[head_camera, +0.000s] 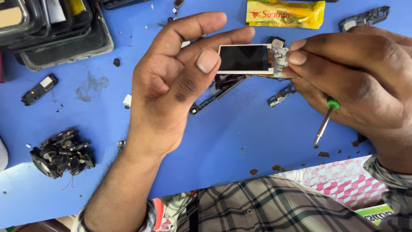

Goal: The person uses a screwdriver to remove screws from the back of a mobile phone, then pries open the casing and separates the internal components. They continue to remove screws and detach the screen assembly from the phone body.

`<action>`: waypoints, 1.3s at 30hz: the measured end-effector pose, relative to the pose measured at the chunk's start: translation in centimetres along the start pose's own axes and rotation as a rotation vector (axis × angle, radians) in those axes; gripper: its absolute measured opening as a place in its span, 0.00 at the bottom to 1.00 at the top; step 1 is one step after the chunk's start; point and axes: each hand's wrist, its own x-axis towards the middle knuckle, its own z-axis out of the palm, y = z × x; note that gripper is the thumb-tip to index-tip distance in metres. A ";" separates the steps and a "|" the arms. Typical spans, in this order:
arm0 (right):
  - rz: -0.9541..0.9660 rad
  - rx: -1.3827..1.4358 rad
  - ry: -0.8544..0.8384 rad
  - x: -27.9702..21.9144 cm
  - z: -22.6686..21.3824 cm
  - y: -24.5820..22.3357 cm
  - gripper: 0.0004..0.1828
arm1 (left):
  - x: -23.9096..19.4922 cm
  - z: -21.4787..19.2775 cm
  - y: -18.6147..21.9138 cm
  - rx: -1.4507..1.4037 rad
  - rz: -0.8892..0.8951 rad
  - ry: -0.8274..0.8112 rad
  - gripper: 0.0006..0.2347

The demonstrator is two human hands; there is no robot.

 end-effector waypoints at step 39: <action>-0.036 -0.056 0.082 -2.0 0.6 1.8 0.16 | 0.6 1.2 -0.7 0.144 0.044 0.019 0.18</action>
